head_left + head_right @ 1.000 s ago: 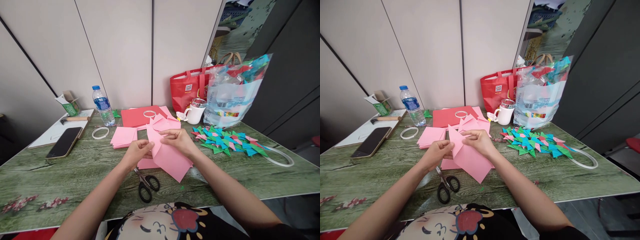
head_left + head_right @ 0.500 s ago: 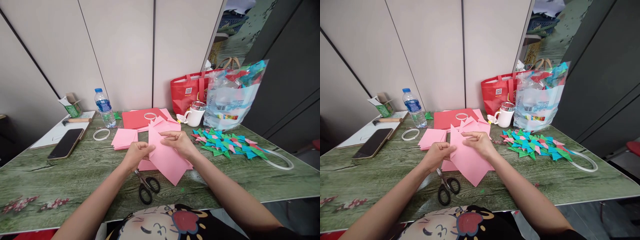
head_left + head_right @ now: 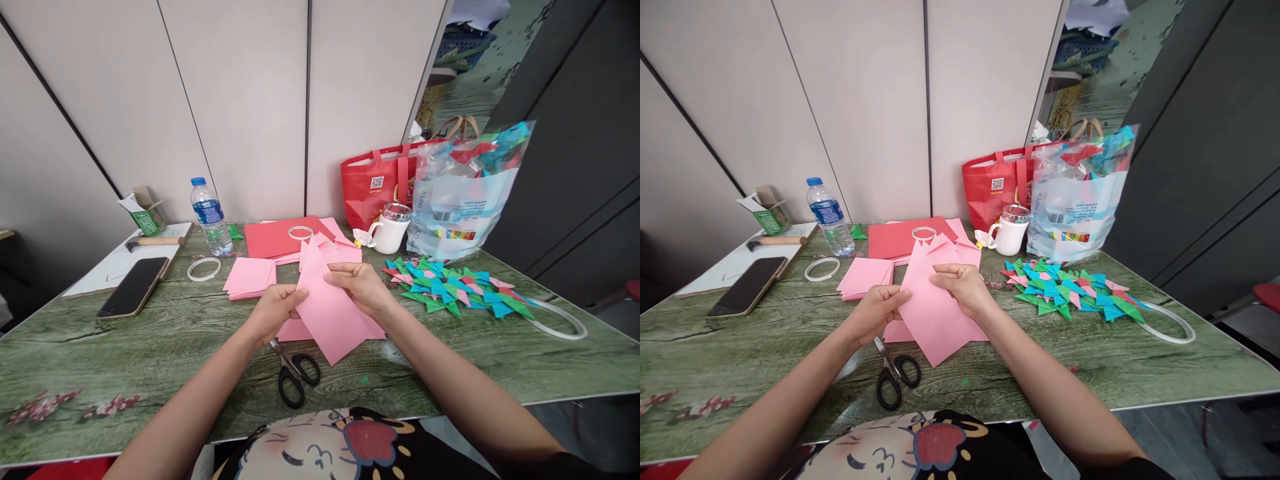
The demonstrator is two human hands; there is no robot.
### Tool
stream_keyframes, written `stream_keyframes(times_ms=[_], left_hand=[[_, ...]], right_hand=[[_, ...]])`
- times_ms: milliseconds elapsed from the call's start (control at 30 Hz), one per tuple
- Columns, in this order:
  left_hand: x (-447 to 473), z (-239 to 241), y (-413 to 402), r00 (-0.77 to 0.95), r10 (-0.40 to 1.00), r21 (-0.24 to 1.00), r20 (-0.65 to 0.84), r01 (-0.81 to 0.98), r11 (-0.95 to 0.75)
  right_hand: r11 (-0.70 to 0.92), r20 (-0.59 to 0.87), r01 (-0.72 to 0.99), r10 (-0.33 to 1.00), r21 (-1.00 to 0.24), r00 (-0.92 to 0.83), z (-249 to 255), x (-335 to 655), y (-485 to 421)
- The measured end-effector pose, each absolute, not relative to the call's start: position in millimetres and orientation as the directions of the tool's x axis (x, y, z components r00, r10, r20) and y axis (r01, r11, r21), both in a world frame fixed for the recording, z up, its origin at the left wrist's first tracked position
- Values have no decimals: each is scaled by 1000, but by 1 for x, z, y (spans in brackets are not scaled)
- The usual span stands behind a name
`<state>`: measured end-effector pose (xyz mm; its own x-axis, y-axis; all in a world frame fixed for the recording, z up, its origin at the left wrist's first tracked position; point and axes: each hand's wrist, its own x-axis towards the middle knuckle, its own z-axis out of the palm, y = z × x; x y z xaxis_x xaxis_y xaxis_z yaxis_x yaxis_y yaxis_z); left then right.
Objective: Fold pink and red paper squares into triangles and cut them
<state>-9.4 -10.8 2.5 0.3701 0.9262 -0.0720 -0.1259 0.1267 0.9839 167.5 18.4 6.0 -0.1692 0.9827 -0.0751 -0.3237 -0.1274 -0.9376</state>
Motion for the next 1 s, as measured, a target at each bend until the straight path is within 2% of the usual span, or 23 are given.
stream_keyframes(times_ms=[200,400,533,800,1000], left_hand=[[-13,7,-11,376,924,991,-66,-81,103],[-15,6,-12,453,885,994,-111,56,97],[-15,5,-12,496,861,993,-111,94,74],[-11,1,-11,450,887,992,-104,-19,126],[-15,0,-10,473,875,994,-100,77,72]], right_hand=[[-78,-45,-192,984,-978,-171,3,169,22],[-85,-6,-201,932,-976,-362,5,163,13],[-7,43,-168,955,-986,-294,5,158,9],[161,169,-61,975,-985,-144,3,152,5],[139,131,58,984,-989,-123,3,153,3]])
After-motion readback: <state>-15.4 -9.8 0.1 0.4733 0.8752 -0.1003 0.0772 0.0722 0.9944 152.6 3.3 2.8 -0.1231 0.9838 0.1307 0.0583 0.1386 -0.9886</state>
